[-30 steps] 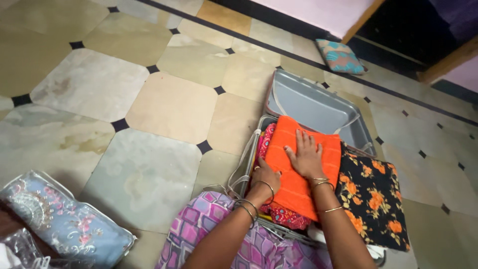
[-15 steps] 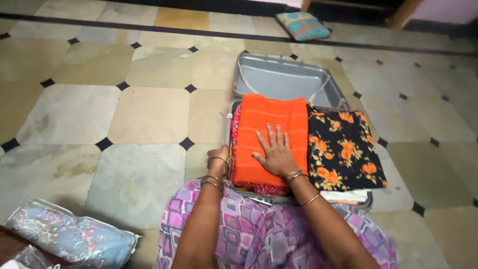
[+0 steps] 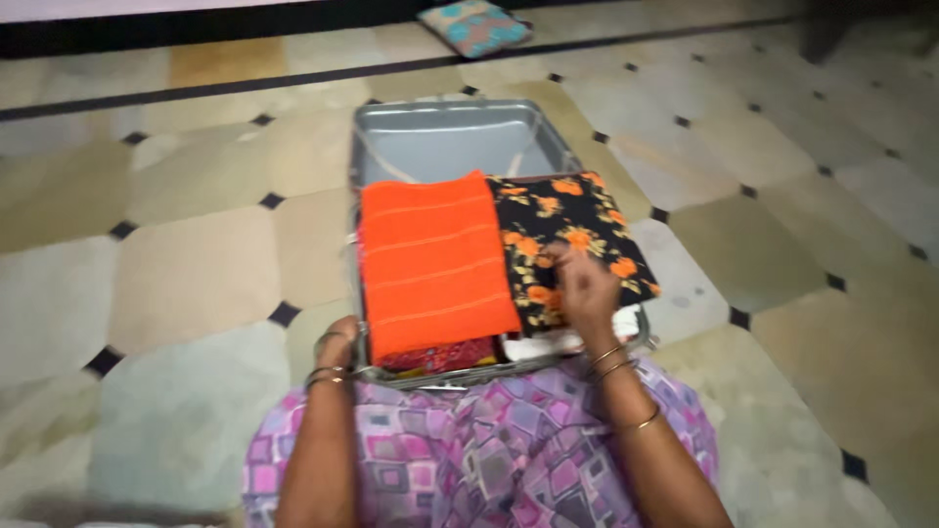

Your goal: The person sits on the floor and packs folded clothes into an open suitcase. They arrange white and floral-patterned garments, secure them with a strap, and then add an orange folded cloth on top.

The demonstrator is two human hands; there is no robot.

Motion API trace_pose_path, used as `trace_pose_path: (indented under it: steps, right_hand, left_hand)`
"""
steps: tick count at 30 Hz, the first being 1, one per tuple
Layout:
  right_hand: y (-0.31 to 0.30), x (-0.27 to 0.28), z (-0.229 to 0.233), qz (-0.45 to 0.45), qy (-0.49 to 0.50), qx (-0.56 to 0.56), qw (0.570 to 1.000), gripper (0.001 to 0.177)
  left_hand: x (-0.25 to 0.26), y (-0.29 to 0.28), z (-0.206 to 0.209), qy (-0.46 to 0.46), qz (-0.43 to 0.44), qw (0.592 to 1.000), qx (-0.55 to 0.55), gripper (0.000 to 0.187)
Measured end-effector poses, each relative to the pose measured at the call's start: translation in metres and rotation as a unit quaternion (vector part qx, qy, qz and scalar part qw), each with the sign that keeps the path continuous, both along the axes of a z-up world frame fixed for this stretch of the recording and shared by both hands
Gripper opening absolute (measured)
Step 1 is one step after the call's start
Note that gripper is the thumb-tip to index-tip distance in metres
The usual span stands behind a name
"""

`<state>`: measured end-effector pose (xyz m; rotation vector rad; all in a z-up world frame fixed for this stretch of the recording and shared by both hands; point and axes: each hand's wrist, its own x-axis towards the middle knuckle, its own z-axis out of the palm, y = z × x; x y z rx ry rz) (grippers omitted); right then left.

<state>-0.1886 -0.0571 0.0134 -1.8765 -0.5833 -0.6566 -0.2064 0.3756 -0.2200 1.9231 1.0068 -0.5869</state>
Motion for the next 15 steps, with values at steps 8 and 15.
trace_pose_path:
  steps: [8,15]
  right_hand:
    - [-0.213,0.099,-0.101,-0.352,0.249,-0.215,0.876,0.033]
    - [-0.215,0.095,-0.175,-0.235,0.402,-0.417,0.781,0.033]
  left_hand:
    - [-0.014,0.015,0.016,0.002,0.093,0.995,-0.034,0.031]
    - [-0.016,0.013,0.007,-0.086,0.255,0.962,-0.049,0.026]
